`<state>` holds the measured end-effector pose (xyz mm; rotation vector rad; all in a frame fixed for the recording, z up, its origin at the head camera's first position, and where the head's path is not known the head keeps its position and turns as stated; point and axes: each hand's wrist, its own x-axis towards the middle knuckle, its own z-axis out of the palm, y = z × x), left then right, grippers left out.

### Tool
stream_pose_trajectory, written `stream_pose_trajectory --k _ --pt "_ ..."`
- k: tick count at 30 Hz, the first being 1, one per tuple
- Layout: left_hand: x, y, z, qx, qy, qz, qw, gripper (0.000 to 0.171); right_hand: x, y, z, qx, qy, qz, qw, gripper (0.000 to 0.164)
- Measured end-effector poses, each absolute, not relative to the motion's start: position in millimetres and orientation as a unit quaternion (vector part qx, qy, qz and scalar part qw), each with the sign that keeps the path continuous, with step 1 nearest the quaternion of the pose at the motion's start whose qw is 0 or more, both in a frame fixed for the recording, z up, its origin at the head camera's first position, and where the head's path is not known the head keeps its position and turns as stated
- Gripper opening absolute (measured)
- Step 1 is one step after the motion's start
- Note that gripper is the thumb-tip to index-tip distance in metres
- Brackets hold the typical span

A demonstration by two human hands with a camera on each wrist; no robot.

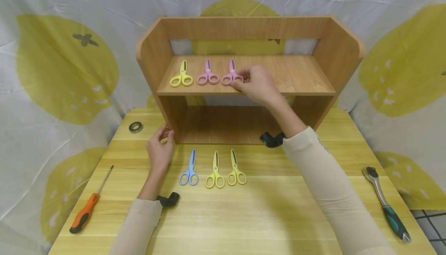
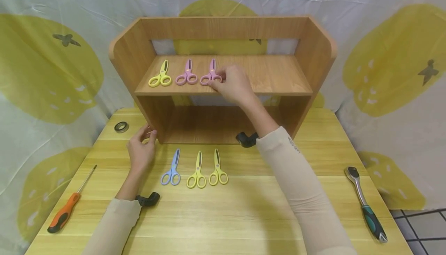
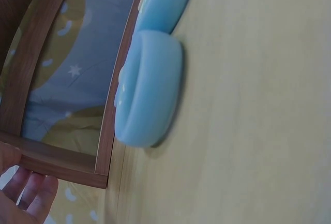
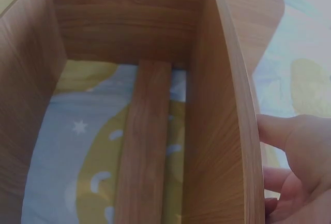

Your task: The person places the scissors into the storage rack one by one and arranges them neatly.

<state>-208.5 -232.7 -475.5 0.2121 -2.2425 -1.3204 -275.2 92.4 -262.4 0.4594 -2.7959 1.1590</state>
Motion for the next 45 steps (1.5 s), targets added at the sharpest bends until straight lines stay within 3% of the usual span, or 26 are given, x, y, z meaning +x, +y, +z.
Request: stream_pose_trajectory --k 8,25,37,45 --pt "-209 -233 -476 0.080 -0.828 -0.490 0.262 0.036 -268 101 -265 0.154 -0.902 0.400 0.048 0.061" --pt "-208 -234 -475 0.080 -0.827 -0.494 0.256 0.037 -201 129 -298 0.175 -0.854 0.466 0.150 0.047" --pt "-210 -234 -478 0.080 -0.829 -0.489 0.258 0.037 -160 151 -358 0.175 -0.860 0.462 0.128 0.043" --pt "-210 -234 -477 0.076 -0.828 -0.489 0.263 0.036 -143 151 -413 0.176 -0.860 0.475 0.067 0.047"
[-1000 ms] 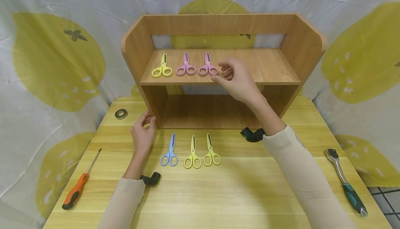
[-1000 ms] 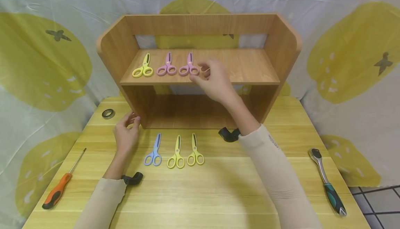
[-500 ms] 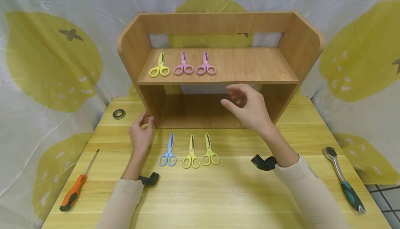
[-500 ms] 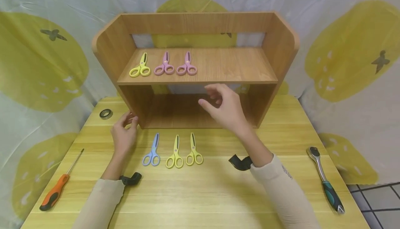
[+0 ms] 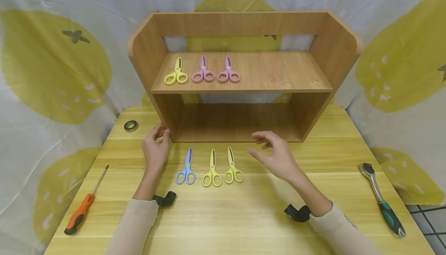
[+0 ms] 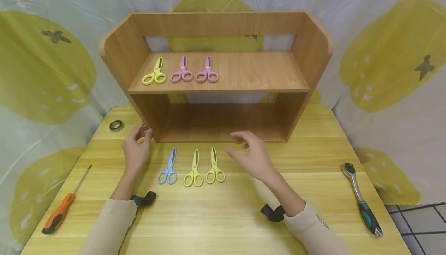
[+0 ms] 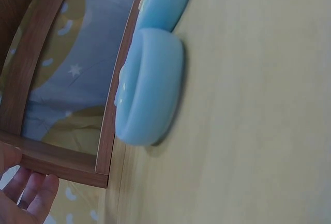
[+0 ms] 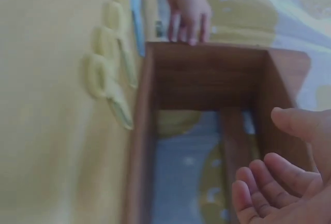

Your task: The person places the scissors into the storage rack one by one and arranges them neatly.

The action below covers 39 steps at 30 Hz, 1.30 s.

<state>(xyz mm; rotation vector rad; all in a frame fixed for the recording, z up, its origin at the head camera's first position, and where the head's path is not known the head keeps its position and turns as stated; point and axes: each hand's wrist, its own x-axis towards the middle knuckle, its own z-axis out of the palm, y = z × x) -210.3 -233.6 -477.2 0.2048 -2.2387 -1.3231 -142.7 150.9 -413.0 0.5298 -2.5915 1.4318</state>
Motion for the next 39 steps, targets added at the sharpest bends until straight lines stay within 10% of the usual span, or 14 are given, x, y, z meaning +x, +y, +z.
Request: stream_pose_trajectory --k 39 --pt "-209 -232 -477 0.079 -0.831 -0.488 0.257 0.038 -120 121 -504 0.170 -0.881 0.438 -0.061 0.069"
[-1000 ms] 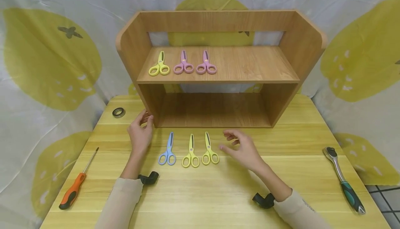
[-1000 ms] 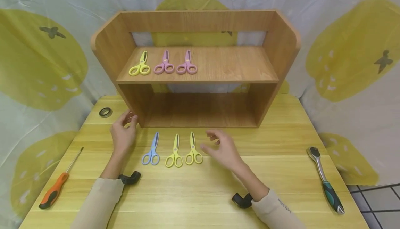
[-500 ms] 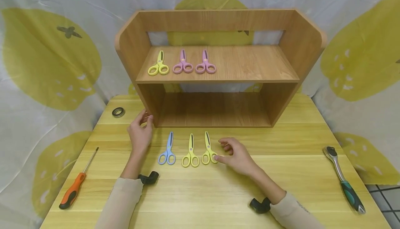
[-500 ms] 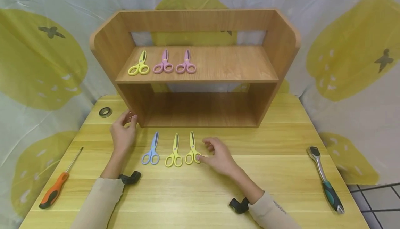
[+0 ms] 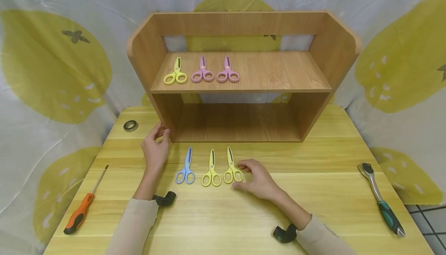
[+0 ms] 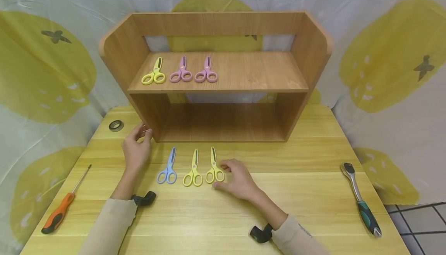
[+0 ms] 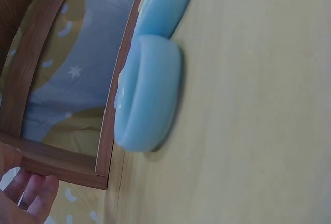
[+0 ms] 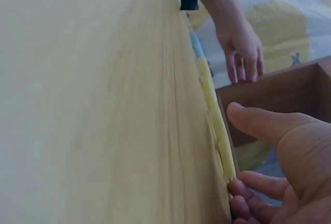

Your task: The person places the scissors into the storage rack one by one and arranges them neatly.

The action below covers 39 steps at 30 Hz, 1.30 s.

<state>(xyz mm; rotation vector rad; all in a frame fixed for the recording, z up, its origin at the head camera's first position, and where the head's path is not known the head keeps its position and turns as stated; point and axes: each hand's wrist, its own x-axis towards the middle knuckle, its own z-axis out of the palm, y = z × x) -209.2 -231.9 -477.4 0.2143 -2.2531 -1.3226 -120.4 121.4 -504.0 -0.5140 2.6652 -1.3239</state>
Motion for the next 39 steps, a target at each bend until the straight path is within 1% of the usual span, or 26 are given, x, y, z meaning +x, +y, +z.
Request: stream_pose_trajectory --k 4,10,13,18,21,28,35,39 --pt "-208 -233 -476 0.080 -0.832 -0.486 0.255 0.039 -118 116 -507 -0.182 0.893 -0.409 0.039 0.070" --pt "-207 -232 -475 0.077 -0.831 -0.486 0.260 0.038 -118 112 -508 -0.177 0.904 -0.388 0.032 0.067" --pt "-207 -232 -476 0.077 -0.830 -0.488 0.258 0.038 -117 110 -508 -0.169 0.908 -0.382 0.028 0.062" --pt "-205 -232 -476 0.081 -0.830 -0.489 0.255 0.039 -115 107 -506 -0.154 0.908 -0.388 0.015 0.049" --pt "-205 -232 -475 0.081 -0.831 -0.488 0.255 0.038 -115 105 -505 -0.147 0.908 -0.391 0.010 0.045" --pt "-205 -232 -475 0.084 -0.834 -0.486 0.248 0.038 -115 106 -501 -0.132 0.908 -0.396 0.027 0.041" --pt "-206 -232 -474 0.087 -0.832 -0.491 0.242 0.039 -120 112 -493 -0.118 0.879 -0.459 0.058 0.038" --pt "-206 -232 -475 0.089 -0.833 -0.489 0.243 0.039 -122 114 -493 -0.117 0.860 -0.493 0.062 0.035"
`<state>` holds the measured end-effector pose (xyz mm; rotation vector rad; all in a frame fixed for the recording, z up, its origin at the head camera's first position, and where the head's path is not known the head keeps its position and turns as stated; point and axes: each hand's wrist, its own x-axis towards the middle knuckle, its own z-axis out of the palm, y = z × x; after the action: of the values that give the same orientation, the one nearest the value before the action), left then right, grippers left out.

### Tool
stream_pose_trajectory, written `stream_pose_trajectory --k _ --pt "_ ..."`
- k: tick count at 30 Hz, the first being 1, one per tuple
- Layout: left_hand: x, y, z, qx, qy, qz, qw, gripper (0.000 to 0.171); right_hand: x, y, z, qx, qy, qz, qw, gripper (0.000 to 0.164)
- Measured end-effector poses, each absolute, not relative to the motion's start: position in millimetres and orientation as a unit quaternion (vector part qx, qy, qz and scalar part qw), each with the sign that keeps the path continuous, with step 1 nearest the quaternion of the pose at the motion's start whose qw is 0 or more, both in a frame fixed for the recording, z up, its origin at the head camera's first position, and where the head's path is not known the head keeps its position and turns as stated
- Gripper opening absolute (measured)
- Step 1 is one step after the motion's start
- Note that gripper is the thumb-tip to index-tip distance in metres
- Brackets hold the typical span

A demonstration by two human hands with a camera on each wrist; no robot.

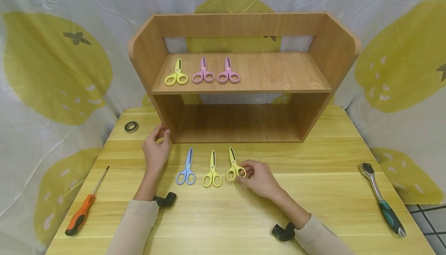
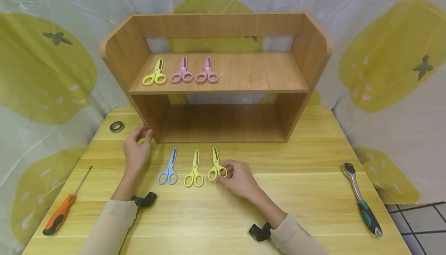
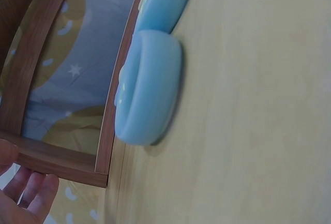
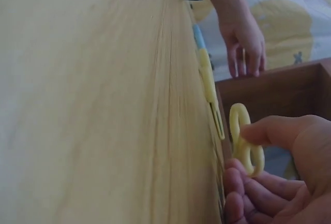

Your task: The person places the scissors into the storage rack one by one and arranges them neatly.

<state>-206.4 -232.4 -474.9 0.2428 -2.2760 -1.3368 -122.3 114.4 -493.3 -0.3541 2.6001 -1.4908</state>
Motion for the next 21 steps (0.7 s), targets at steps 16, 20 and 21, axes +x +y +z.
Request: stream_pose_trajectory --k 16,20,21 --pt "-207 -232 -476 0.091 -0.832 -0.489 0.246 0.037 -112 122 -459 -0.132 0.830 -0.542 -0.011 0.032" --pt "-207 -232 -474 0.092 -0.831 -0.493 0.243 0.038 -104 125 -435 -0.162 0.821 -0.546 -0.036 0.032" --pt "-207 -232 -474 0.092 -0.830 -0.493 0.243 0.038 -102 126 -428 -0.171 0.819 -0.546 -0.044 0.033"
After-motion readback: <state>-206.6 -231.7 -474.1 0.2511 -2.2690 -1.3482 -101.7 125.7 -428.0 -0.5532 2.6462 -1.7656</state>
